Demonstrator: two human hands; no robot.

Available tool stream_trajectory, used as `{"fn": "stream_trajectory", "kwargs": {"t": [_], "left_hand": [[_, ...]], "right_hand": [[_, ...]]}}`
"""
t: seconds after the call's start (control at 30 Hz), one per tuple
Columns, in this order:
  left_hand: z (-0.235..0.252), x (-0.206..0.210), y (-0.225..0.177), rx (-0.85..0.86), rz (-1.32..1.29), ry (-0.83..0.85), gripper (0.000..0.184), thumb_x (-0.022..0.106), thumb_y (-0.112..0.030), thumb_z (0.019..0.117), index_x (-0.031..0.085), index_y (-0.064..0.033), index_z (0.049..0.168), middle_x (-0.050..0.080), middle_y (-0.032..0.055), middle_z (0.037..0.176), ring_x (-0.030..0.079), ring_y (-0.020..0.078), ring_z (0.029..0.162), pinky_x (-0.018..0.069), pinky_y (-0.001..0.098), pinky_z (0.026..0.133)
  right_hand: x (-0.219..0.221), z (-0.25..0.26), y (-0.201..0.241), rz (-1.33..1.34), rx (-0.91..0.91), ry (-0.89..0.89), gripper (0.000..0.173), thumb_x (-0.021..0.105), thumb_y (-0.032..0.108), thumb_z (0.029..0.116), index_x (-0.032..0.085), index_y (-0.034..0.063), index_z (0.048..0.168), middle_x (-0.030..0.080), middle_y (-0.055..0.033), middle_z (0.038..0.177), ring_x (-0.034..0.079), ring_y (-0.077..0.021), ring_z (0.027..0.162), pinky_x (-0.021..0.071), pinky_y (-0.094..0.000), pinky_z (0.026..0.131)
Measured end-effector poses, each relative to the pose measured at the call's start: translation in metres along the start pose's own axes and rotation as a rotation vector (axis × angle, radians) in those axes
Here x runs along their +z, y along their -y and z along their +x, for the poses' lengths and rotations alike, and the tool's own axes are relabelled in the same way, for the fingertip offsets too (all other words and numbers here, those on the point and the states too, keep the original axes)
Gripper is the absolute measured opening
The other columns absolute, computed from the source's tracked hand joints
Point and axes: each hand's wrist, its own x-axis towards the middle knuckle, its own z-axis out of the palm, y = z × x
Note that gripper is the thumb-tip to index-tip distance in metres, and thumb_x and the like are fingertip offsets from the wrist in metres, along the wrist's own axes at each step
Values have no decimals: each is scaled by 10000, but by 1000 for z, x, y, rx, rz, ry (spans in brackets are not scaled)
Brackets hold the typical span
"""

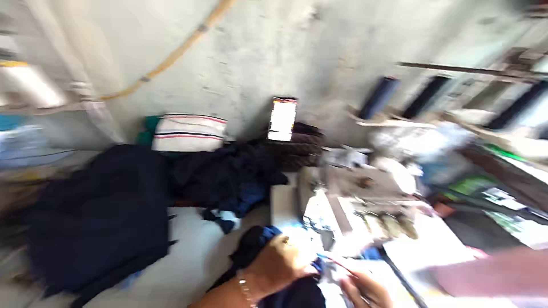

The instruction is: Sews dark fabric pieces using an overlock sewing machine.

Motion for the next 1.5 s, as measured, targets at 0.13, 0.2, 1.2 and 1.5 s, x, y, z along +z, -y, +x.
{"fn": "stream_trajectory", "kwargs": {"t": [0.13,0.2,1.2,1.5], "left_hand": [[-10,-9,-8,-143,-80,62,198,616,-269,981,761,-140,938,733,54,951,715,199,958,587,316,867],[-15,-13,-9,-174,-103,76,183,590,-231,990,748,-146,956,727,55,988,703,191,1025,566,290,930],[-17,-23,7,-210,-452,195,96,587,-219,961,660,-155,954,732,-13,1039,616,142,1244,415,340,1149],[11,-30,2,-229,-407,283,217,582,-495,982,723,-332,955,664,-49,1157,548,132,1196,351,421,1021]], "right_hand": [[16,34,-24,-162,-51,52,265,557,266,1041,761,97,1037,755,-17,946,705,-63,849,585,-261,761],[17,34,-25,-115,52,17,279,625,320,1004,749,75,955,721,-13,834,659,-57,730,559,-261,673],[35,19,-9,591,576,-341,90,648,25,916,683,57,992,647,73,711,484,45,469,429,-131,452],[31,22,7,939,680,-297,262,595,-68,932,668,-8,1177,720,3,796,485,33,445,400,-127,398]]}}
